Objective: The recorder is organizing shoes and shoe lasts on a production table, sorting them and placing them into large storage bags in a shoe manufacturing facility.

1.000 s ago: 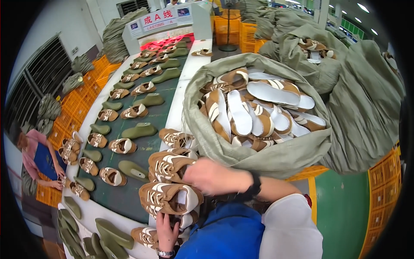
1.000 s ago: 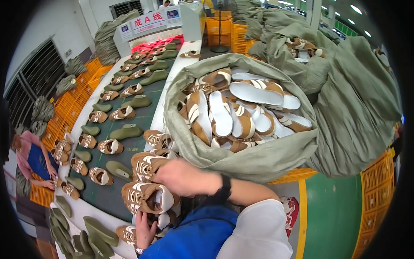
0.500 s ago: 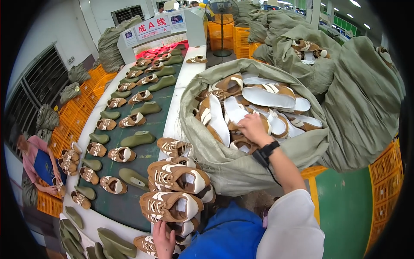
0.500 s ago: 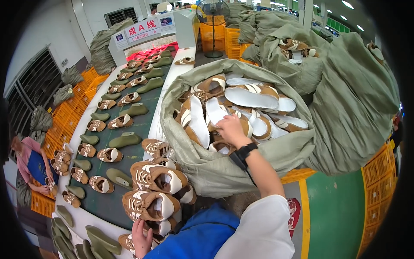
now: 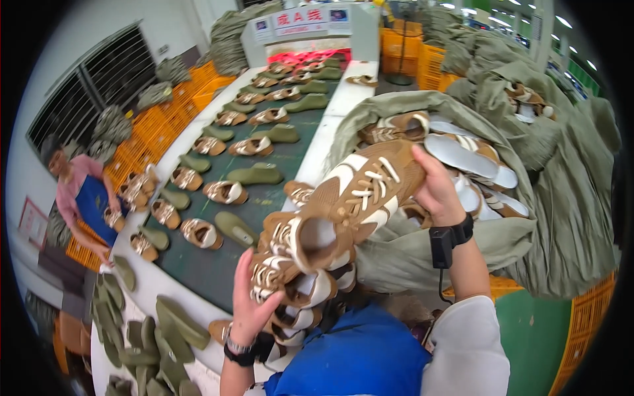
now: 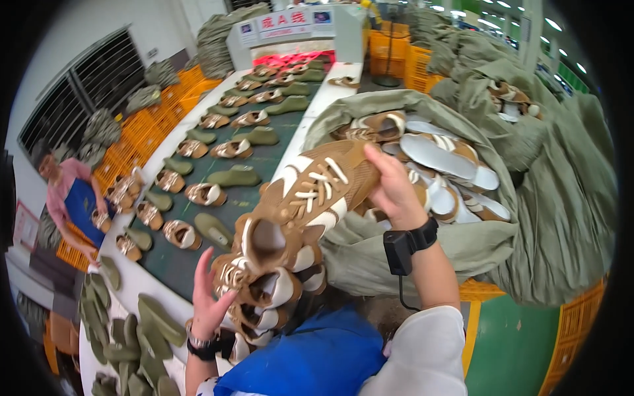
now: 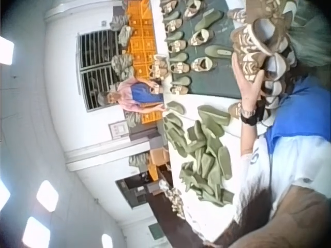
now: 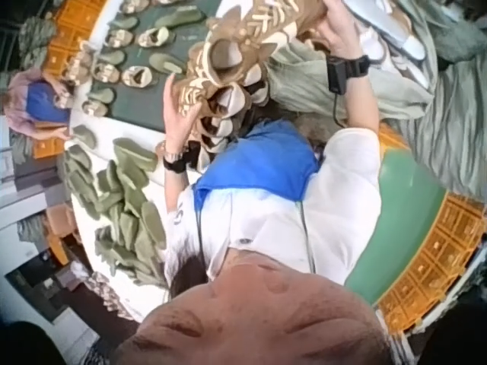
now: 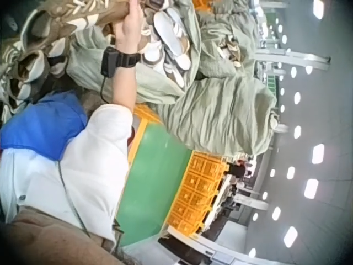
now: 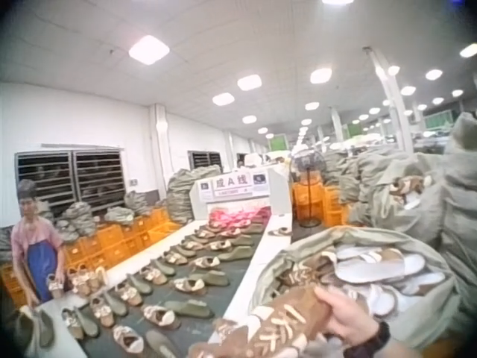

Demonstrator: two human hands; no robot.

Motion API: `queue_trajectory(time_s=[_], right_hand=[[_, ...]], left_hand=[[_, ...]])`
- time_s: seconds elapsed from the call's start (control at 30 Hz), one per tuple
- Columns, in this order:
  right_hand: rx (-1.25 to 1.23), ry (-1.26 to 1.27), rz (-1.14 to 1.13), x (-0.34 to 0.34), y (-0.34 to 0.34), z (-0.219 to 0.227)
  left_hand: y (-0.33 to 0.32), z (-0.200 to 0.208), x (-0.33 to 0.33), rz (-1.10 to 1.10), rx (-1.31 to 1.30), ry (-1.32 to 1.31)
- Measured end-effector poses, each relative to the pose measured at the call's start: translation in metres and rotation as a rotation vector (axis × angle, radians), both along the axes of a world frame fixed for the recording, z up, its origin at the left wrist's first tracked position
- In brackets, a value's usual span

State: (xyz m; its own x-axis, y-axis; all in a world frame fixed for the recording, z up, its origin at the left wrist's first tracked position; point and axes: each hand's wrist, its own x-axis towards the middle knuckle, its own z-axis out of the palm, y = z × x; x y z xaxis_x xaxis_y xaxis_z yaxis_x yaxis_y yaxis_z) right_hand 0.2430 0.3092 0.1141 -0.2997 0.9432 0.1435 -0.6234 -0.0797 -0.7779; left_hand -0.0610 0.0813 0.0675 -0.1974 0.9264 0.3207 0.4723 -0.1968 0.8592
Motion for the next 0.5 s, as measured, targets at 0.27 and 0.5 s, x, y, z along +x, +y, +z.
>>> queue_trajectory(time_s=[0.27, 0.5], right_hand=[[-0.120, -0.101, 0.481, -0.092, -0.041, -0.046], [0.550, -1.146, -0.195, -0.031, 0.014, -0.052]], left_hand=[[-0.026, -0.005, -0.007, -0.256, -0.582, -1.035], [-0.063, 0.000, 0.011, 0.082, -0.190, -0.916]])
